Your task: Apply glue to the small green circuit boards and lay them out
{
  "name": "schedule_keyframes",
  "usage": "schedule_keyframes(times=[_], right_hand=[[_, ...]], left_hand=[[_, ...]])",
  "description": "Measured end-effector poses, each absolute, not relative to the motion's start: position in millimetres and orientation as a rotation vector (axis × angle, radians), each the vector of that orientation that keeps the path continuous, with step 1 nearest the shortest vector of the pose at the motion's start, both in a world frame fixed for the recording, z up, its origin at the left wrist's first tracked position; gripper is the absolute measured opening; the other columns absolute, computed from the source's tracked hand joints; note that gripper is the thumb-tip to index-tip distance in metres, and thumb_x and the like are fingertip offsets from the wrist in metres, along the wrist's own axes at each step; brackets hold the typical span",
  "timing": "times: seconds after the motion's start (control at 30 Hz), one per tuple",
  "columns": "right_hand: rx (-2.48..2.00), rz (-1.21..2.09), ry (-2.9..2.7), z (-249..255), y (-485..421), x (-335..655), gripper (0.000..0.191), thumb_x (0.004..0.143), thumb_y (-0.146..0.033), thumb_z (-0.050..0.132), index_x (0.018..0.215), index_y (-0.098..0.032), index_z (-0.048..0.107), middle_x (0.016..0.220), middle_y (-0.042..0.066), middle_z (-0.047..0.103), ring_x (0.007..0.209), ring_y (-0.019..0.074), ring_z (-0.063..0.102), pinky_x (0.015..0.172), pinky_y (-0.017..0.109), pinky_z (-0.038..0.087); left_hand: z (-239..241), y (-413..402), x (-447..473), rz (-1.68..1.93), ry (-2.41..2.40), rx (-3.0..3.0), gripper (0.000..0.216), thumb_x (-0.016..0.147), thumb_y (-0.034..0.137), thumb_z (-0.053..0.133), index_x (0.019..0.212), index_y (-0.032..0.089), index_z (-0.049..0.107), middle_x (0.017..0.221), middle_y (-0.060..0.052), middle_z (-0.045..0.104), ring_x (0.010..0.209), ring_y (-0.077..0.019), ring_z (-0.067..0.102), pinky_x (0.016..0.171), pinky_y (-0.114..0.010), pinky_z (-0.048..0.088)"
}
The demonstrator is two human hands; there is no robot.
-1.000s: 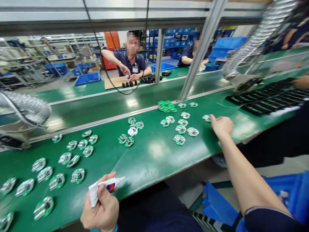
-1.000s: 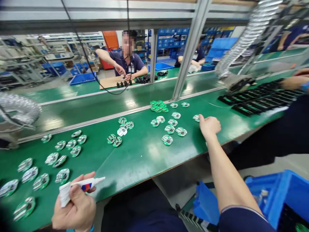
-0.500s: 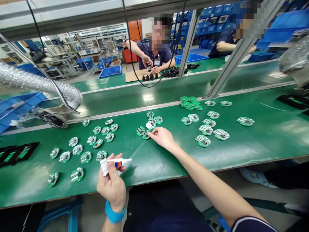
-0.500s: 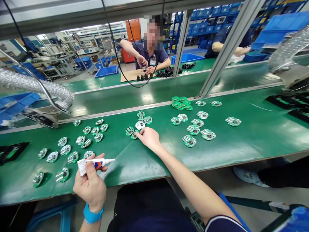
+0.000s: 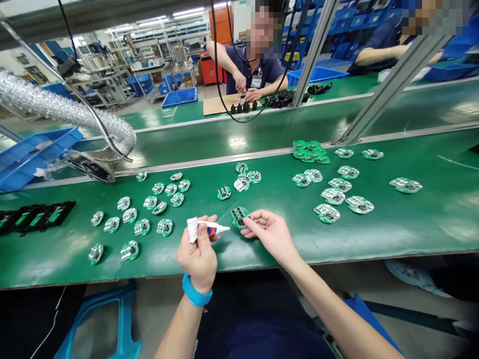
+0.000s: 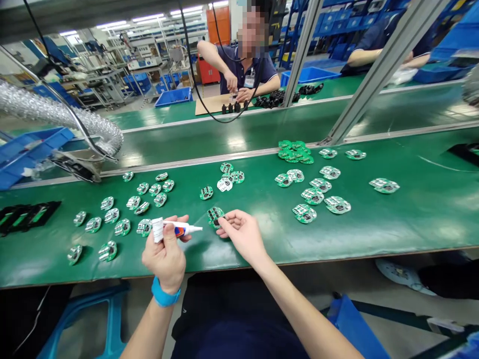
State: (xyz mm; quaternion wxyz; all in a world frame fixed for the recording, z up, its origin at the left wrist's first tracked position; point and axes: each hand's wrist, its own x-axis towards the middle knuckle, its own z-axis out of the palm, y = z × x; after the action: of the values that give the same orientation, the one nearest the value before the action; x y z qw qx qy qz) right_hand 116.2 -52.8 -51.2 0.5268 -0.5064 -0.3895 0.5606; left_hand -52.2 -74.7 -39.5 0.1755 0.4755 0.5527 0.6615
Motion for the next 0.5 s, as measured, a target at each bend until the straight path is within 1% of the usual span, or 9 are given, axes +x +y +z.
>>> schedule_keyframes(times=[0.13, 0.3, 0.5], right_hand=[[-1.225, 1.364, -0.883, -41.5, -70.9, 107.8, 0.058, 0.062, -0.066, 0.092, 0.083, -0.016, 0.073, 0.064, 0.006, 0.074, 0.057, 0.0197, 0.072, 0.056, 0.03, 0.062], [-1.249, 1.298, -0.929, -34.1, -76.2, 106.0, 0.056, 0.069, -0.067, 0.086, 0.088, -0.015, 0.077, 0.064, 0.005, 0.073, 0.052, 0.0172, 0.067, 0.053, 0.029, 0.057], [-1.287, 1.265, -0.955, -32.1, -79.8, 105.6, 0.05, 0.074, -0.062, 0.082, 0.09, -0.015, 0.078, 0.064, 0.004, 0.071, 0.052, 0.0162, 0.065, 0.051, 0.028, 0.054]], left_hand=[[-43.6, -77.4, -45.9, 1.853, 1.543, 1.525, 0.032, 0.105, 0.044, 0.057, 0.104, 0.015, 0.072, 0.092, -0.007, 0.082, 0.054, -0.0119, 0.071, 0.054, -0.022, 0.061], [-49.0, -84.4, -45.1, 1.889, 1.591, 1.717, 0.025, 0.105, 0.037, 0.058, 0.104, 0.016, 0.073, 0.09, -0.006, 0.083, 0.053, -0.011, 0.071, 0.055, -0.021, 0.058], [-52.8, -88.5, -47.8, 1.849, 1.66, 1.98, 0.018, 0.104, 0.028, 0.061, 0.107, 0.017, 0.074, 0.089, -0.006, 0.083, 0.062, -0.0138, 0.075, 0.066, -0.024, 0.061]])
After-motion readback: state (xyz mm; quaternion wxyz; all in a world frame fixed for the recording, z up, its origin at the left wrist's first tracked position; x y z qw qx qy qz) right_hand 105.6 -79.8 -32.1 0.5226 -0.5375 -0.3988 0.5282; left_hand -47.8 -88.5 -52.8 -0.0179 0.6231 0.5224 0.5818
